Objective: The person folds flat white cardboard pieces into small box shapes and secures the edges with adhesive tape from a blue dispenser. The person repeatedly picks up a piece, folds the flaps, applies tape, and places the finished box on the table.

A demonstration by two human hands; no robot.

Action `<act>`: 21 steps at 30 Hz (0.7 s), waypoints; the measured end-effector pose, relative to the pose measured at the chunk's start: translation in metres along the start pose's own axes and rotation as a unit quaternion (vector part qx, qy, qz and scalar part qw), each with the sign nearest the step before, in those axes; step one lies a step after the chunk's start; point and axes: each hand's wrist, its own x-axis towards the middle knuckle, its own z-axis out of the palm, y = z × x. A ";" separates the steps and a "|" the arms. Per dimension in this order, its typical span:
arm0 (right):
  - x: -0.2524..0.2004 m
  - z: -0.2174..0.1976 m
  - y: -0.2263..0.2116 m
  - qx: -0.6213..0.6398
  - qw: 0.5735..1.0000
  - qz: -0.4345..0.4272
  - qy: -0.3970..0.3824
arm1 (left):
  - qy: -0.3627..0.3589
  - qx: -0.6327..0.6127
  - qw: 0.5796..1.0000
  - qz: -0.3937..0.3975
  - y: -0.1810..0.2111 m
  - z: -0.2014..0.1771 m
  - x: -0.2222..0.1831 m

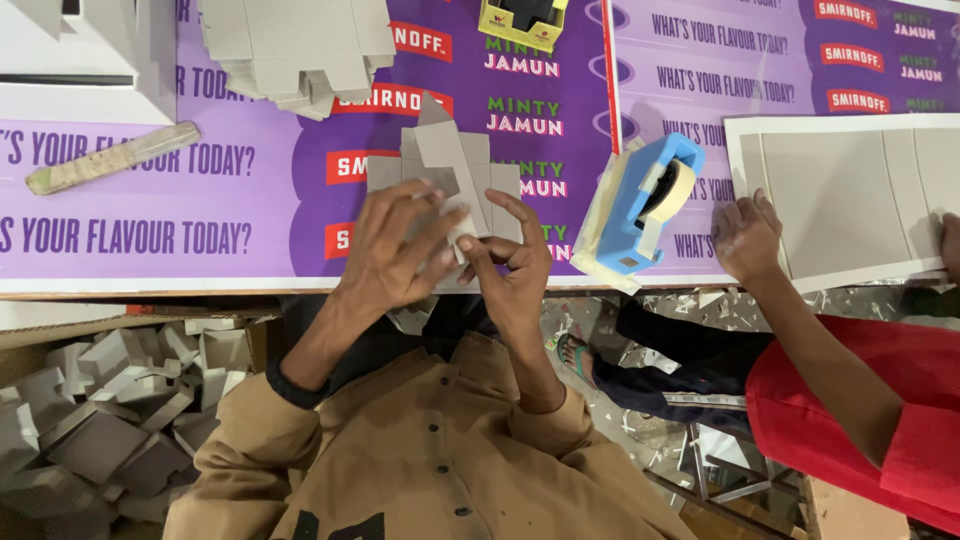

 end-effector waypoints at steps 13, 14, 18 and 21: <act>-0.017 0.004 0.028 -0.203 0.966 -0.120 0.110 | 0.039 -0.042 0.996 0.062 0.002 -0.002 0.012; -0.016 0.005 0.028 -0.235 0.954 -0.161 0.093 | 0.033 -0.065 0.996 0.054 0.000 0.002 0.009; -0.009 0.011 0.039 -0.286 0.943 -0.158 0.056 | 0.020 -0.126 0.992 0.003 -0.001 0.014 -0.006; -0.015 -0.006 0.048 -0.186 0.970 -0.119 0.103 | 0.101 -0.186 0.975 -0.069 -0.007 -0.004 -0.011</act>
